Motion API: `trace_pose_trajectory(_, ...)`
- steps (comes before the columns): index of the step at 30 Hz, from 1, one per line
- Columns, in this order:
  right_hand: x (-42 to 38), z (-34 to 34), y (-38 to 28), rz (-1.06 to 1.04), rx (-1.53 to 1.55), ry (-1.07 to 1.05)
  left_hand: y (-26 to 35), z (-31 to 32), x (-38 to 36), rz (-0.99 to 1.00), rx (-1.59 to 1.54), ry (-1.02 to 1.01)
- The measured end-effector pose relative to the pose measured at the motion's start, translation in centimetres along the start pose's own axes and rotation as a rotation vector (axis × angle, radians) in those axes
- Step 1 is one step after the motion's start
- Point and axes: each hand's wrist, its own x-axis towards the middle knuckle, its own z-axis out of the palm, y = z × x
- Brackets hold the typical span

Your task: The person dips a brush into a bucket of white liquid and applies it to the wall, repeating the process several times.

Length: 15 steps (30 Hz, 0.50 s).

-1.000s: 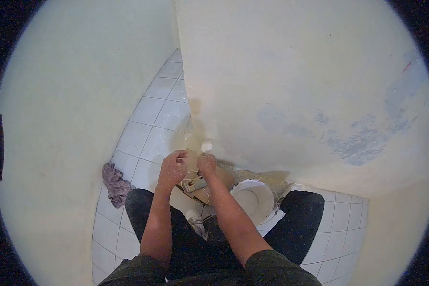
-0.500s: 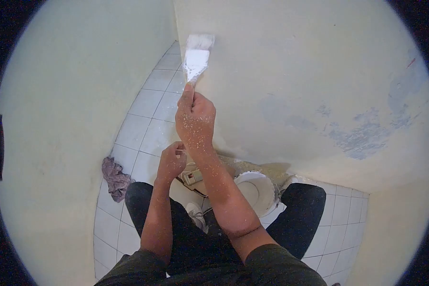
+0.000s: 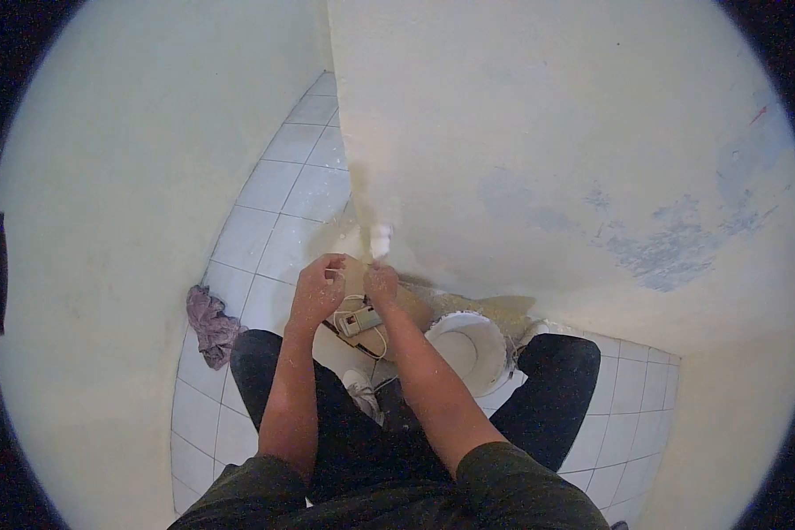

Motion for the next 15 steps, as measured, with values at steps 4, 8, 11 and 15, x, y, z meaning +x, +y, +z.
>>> trace_pose_trajectory(4,0.5,-1.7,-1.7,0.466,0.222,-0.109,-0.2,-0.1,-0.1,0.005,0.005,0.009)
trace_pose_trajectory(8,3.3,-3.2,-3.5,0.399,0.391,-0.091,0.1,-0.1,0.1,-0.014,0.016,0.007)
trace_pose_trajectory(11,1.0,-11.6,-13.4,0.346,0.625,-0.150,-0.3,0.4,0.3,-0.012,0.003,0.014)
trace_pose_trajectory(15,0.1,-14.7,-18.6,-0.078,0.678,0.018,-0.6,0.5,0.3,0.044,-0.006,0.015)
